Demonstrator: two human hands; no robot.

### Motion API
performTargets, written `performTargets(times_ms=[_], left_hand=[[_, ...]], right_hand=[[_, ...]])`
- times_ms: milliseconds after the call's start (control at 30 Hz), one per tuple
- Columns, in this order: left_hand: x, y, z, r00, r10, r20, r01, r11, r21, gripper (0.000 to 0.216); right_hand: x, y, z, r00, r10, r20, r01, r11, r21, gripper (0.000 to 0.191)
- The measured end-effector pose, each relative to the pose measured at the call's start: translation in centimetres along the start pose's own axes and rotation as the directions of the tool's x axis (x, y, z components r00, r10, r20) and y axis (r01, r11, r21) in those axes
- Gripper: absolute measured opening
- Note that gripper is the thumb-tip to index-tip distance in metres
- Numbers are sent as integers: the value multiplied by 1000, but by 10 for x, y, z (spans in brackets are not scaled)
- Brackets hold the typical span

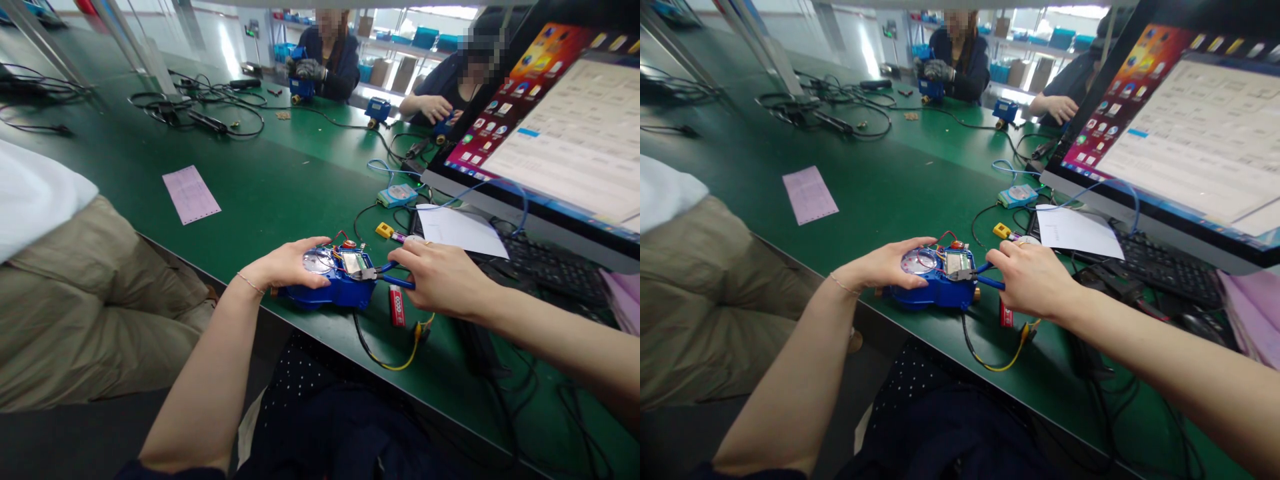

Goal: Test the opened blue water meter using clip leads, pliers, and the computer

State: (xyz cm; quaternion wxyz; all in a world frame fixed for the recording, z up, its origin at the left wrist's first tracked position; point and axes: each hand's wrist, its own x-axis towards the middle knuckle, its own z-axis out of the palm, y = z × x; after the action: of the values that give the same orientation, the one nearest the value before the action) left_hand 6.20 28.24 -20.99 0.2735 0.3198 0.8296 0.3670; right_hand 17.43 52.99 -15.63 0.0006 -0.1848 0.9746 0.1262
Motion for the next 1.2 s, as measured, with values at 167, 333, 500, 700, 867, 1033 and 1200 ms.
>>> performTargets(times_ms=[167, 333, 500, 700, 867, 1033, 1200], left_hand=[[-1, 0, 0, 1000, 1, 2, -1, 1000, 2, 87], [0, 1, 0, 1000, 0, -2, 0, 1000, 7, 88], [0, 1, 0, 1000, 0, -2, 0, 1000, -10, 88], [-1, 1, -1, 1000, 3, 2, -3, 1000, -18, 88], [-1, 1, 0, 1000, 11, -10, -11, 1000, -16, 87], [-2, 4, -1, 1000, -18, -11, 18, 1000, -18, 87], [-1, 3, 0, 1000, -24, -10, 24, 1000, -8, 89]], right_hand=[[2, 1, -3, 999, 6, 38, -7, 1000, 18, 28], [3, 0, -4, 999, 1, 45, -1, 1000, 10, 28], [3, -2, -2, 1000, 9, 30, -8, 1000, -27, 25], [-7, -6, 1, 982, -71, -176, 29, 972, -232, 21], [-14, -8, 9, 954, -98, -284, 9, 954, -301, 21], [-9, -11, 14, 976, 188, -109, -159, 960, 231, 23], [-2, -6, -2, 939, 344, 4, -292, 791, 537, 23]])
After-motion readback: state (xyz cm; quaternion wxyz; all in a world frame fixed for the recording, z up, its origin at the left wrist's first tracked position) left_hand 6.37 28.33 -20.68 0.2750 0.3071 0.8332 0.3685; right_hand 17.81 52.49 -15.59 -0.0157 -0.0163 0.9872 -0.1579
